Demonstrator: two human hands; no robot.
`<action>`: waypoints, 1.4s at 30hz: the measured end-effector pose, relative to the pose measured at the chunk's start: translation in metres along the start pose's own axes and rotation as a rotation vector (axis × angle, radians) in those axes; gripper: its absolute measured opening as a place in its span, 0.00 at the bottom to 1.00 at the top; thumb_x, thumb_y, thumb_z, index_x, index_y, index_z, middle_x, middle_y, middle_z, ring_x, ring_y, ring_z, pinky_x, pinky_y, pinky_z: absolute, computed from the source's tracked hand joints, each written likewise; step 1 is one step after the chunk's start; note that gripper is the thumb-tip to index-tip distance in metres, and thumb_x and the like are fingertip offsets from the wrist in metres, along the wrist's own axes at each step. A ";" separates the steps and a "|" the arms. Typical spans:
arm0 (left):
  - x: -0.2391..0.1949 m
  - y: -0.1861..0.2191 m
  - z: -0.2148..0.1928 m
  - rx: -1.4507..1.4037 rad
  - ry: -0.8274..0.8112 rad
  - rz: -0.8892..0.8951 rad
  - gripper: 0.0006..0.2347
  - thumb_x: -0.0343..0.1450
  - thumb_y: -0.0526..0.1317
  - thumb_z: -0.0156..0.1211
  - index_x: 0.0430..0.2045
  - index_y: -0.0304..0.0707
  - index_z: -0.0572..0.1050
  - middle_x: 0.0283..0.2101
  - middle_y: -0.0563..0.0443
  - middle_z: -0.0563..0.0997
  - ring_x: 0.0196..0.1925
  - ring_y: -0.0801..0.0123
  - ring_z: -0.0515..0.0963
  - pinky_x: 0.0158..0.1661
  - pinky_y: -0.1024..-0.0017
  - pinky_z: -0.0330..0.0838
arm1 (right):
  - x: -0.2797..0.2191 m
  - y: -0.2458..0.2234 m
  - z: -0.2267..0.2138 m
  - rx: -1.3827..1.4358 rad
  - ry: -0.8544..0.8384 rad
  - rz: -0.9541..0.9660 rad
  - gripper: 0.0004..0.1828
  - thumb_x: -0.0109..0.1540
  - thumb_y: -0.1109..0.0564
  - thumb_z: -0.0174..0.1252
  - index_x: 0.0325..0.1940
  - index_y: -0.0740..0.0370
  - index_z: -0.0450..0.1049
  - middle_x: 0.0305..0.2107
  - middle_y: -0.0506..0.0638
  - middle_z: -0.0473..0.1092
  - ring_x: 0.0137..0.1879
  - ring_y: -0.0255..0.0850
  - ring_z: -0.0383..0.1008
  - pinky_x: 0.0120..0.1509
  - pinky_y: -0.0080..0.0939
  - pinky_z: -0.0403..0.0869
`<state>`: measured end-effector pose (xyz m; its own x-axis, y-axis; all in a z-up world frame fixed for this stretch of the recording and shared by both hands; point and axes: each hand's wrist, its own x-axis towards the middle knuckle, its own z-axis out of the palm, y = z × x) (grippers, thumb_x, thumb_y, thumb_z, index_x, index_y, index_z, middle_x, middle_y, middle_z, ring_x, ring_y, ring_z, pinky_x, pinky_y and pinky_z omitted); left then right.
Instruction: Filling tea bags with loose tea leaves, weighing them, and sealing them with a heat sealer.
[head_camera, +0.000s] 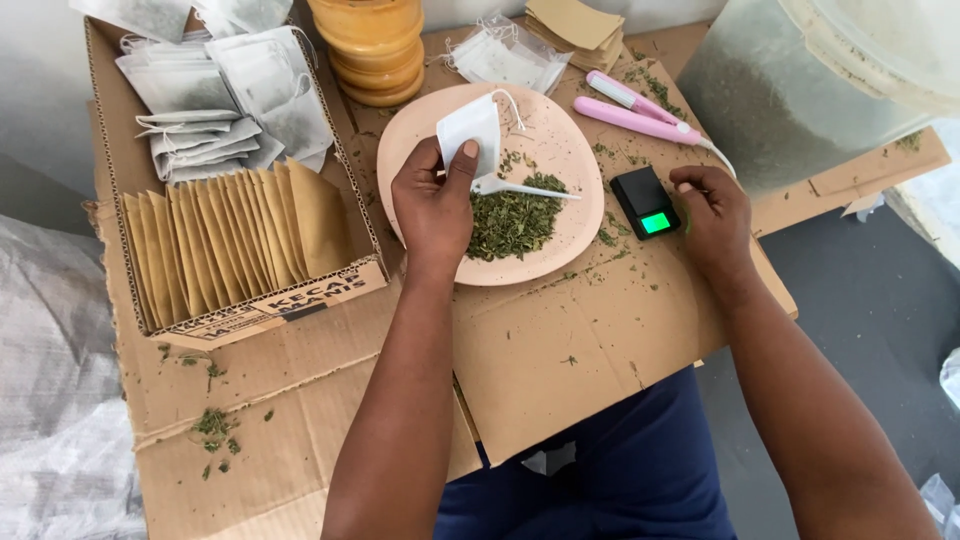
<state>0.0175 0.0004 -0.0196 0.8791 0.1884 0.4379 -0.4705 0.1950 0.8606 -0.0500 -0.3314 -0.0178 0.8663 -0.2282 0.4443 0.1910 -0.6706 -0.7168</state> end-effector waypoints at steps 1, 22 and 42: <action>0.003 0.000 0.000 -0.002 0.002 0.004 0.05 0.77 0.39 0.58 0.41 0.40 0.79 0.35 0.42 0.83 0.45 0.66 0.82 0.42 0.58 0.80 | 0.001 0.000 0.000 -0.001 0.001 -0.005 0.13 0.68 0.62 0.52 0.53 0.61 0.79 0.39 0.61 0.73 0.52 0.56 0.74 0.57 0.56 0.71; 0.005 0.017 -0.002 0.006 0.017 -0.004 0.07 0.76 0.40 0.60 0.42 0.38 0.79 0.34 0.41 0.83 0.39 0.74 0.78 0.33 0.65 0.78 | 0.004 0.008 -0.003 -0.049 -0.028 -0.043 0.13 0.66 0.60 0.53 0.51 0.61 0.80 0.38 0.60 0.73 0.51 0.54 0.74 0.59 0.53 0.70; -0.007 0.023 0.007 -0.025 0.043 -0.182 0.10 0.70 0.44 0.63 0.33 0.35 0.80 0.32 0.57 0.80 0.38 0.75 0.75 0.39 0.75 0.68 | 0.001 0.002 -0.003 -0.111 -0.064 -0.019 0.14 0.67 0.64 0.48 0.51 0.68 0.77 0.48 0.57 0.73 0.53 0.49 0.72 0.54 0.48 0.71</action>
<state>0.0013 -0.0027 -0.0011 0.9459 0.1892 0.2635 -0.3062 0.2530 0.9177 -0.0501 -0.3355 -0.0167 0.8913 -0.1721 0.4195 0.1580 -0.7494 -0.6430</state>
